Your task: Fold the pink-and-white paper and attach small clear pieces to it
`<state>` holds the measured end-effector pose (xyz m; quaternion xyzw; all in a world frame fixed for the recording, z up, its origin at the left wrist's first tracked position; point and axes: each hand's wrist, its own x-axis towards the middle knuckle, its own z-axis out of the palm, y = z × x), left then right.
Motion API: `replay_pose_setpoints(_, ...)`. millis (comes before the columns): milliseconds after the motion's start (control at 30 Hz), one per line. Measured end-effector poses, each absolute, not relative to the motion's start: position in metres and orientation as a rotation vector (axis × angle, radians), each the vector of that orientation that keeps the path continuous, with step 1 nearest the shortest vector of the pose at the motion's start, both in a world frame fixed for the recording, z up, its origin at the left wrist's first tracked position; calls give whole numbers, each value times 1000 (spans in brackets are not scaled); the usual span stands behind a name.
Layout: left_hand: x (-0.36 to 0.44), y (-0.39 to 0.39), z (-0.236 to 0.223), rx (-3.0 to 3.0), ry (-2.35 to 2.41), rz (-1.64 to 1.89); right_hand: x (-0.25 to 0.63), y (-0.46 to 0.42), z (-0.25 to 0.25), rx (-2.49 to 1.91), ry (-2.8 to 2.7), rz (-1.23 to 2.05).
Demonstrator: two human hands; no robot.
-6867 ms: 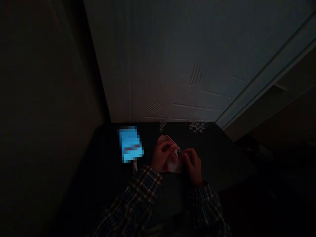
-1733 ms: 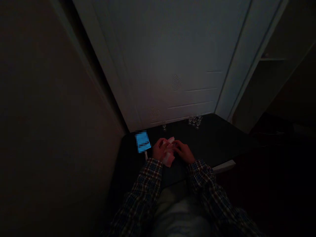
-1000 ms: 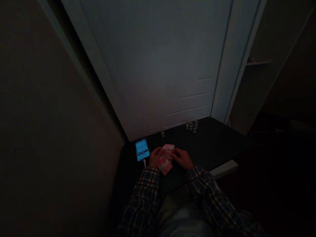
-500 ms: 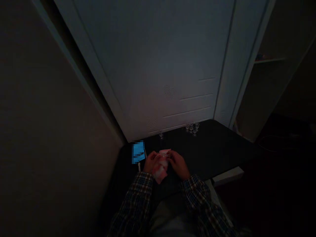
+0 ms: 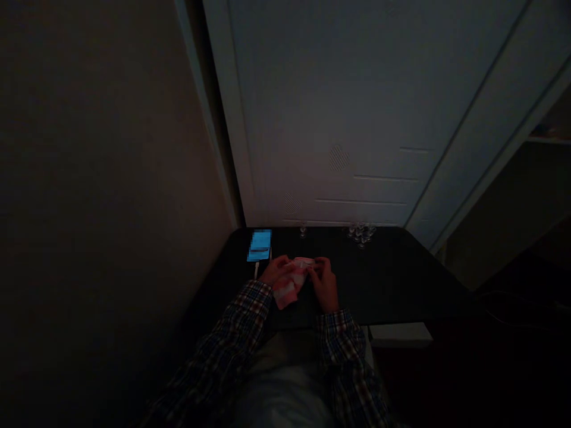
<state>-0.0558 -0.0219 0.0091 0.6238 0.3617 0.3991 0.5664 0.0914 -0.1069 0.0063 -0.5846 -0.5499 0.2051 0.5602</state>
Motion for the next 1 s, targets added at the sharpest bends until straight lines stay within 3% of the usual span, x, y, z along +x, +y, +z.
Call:
replay_pose_setpoints(400, -62, -31, 14, 1405, 872, 929, 90, -111, 8, -1480, -1471, 409)
replay_pose_setpoints(1000, -61, -30, 10, 1493, 821, 1002, 91, -106, 6, -1280, -1419, 311)
